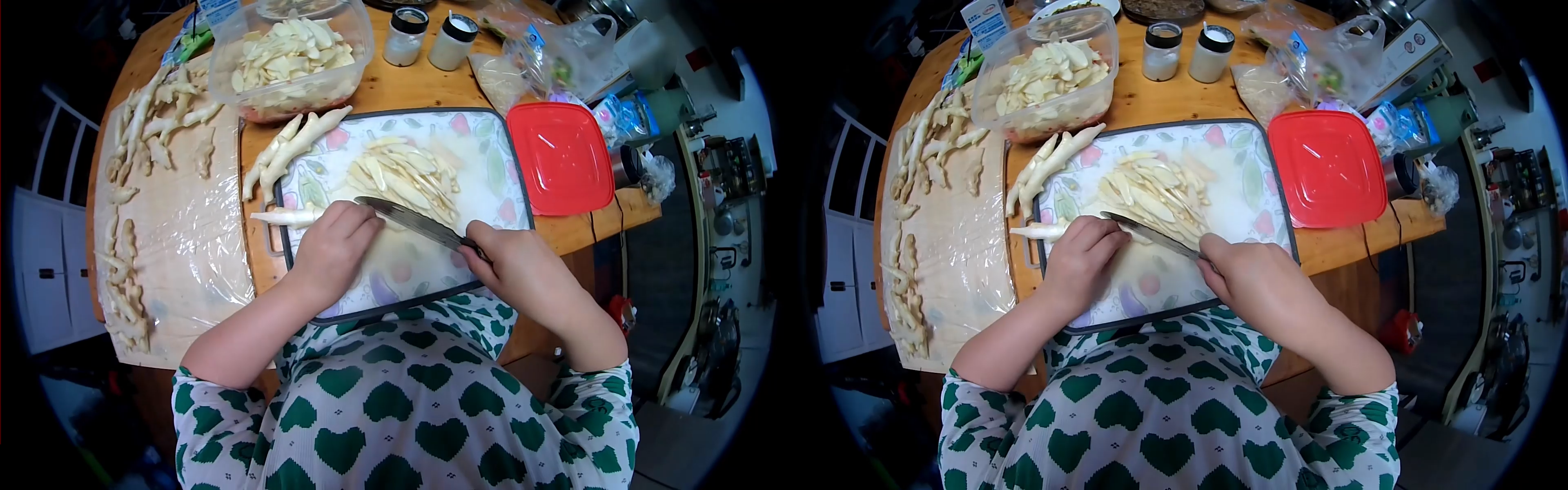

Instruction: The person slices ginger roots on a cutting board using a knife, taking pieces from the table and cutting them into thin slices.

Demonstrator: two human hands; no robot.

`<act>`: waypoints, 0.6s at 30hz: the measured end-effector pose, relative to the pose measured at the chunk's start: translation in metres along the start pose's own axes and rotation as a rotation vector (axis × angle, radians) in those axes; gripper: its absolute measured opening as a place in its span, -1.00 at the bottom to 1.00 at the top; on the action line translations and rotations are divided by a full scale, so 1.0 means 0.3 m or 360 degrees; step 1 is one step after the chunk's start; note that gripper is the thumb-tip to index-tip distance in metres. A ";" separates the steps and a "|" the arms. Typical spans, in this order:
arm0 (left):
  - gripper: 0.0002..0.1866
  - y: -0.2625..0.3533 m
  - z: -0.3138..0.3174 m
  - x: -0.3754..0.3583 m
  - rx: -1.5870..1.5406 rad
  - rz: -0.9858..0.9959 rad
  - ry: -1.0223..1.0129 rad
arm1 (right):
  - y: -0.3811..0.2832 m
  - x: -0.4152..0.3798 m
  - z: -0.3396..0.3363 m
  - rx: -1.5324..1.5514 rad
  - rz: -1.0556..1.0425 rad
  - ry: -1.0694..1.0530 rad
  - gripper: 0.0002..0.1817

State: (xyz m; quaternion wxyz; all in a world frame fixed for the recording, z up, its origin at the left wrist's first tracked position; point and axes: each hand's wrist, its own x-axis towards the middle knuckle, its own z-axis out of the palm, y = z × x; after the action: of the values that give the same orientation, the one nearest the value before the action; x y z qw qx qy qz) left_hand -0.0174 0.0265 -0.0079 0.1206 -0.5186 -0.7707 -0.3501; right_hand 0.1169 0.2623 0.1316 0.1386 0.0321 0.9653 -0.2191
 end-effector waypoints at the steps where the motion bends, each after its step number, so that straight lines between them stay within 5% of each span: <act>1: -0.61 0.000 0.000 0.000 -0.0005 0.0001 -0.0010 | -0.002 -0.006 -0.011 -0.0021 0.0015 -0.0019 -0.77; 18: -0.67 0.008 -0.009 0.004 0.0003 -0.0019 0.0023 | 0.043 0.075 0.047 -0.0009 0.0035 -0.0036 -0.78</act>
State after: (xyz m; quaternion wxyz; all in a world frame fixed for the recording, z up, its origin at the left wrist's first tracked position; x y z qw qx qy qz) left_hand -0.0163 0.0260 -0.0042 0.1246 -0.5114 -0.7731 -0.3539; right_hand 0.1005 0.2677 0.1079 0.1521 0.0399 0.9639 -0.2151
